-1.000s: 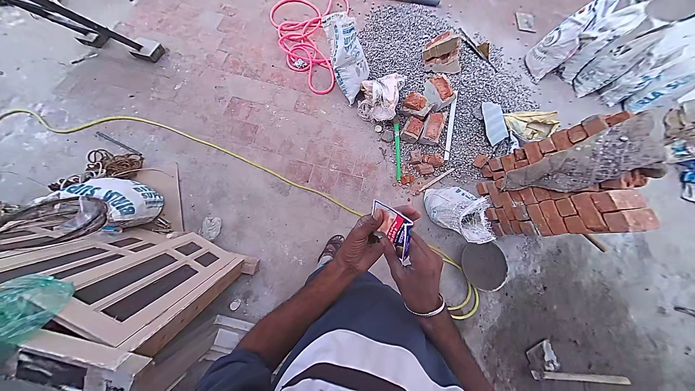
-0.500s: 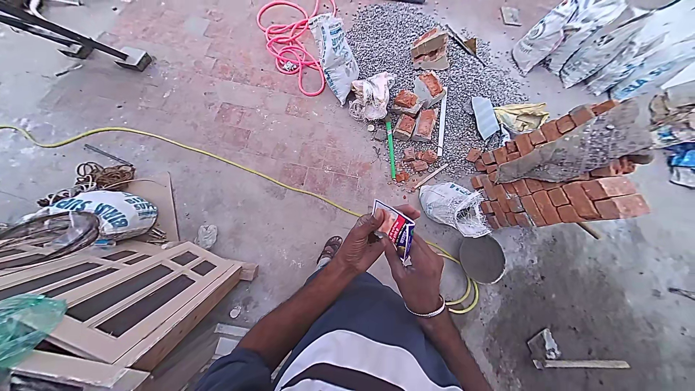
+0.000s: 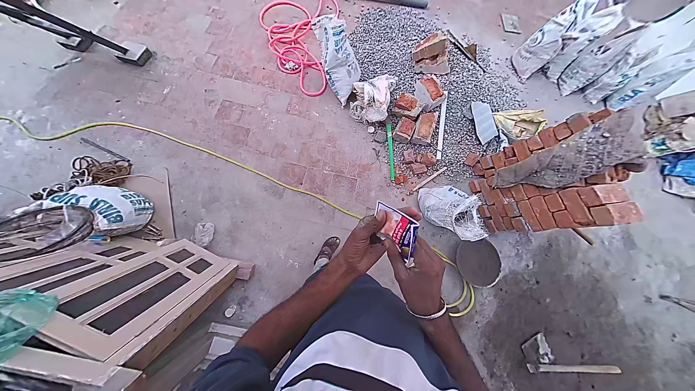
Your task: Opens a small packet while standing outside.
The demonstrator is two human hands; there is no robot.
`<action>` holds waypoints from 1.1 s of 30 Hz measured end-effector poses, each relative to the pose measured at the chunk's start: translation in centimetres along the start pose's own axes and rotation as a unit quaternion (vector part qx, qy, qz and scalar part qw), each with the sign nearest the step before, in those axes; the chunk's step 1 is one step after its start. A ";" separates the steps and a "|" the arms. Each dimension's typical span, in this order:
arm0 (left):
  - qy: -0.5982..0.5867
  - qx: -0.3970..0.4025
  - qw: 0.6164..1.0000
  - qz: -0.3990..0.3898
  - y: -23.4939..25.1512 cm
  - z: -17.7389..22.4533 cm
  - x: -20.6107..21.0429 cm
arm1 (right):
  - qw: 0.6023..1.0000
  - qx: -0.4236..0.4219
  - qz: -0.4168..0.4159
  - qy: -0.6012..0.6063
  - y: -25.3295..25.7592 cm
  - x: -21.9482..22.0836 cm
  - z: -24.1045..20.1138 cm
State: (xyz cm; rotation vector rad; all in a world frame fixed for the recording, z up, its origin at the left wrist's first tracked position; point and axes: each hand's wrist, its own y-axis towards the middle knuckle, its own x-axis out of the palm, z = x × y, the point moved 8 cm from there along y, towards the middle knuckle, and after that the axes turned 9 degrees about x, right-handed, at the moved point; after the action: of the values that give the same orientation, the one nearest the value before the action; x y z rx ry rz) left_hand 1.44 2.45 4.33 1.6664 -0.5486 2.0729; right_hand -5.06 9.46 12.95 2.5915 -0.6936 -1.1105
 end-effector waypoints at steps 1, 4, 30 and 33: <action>-0.003 0.000 1.000 0.000 0.0 0.0 0.0 | 1.000 0.002 0.001 0.002 0.0 0.0 0.0; -0.030 -0.005 0.999 0.033 -0.2 -0.1 -0.1 | 1.000 0.012 -0.001 0.027 0.1 -0.1 0.3; -0.014 -0.021 1.000 0.015 0.7 -0.9 0.4 | 1.000 0.018 0.022 -0.009 0.2 -0.9 0.8; -0.014 -0.022 1.000 0.012 0.7 -1.1 0.4 | 0.999 0.020 0.025 0.000 0.1 -1.0 1.0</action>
State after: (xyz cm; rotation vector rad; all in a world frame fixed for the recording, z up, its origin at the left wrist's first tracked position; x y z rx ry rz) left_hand 0.11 2.47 4.49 1.6730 -0.6218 2.0415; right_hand -6.41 9.86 12.95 2.5907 -0.7843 -1.0934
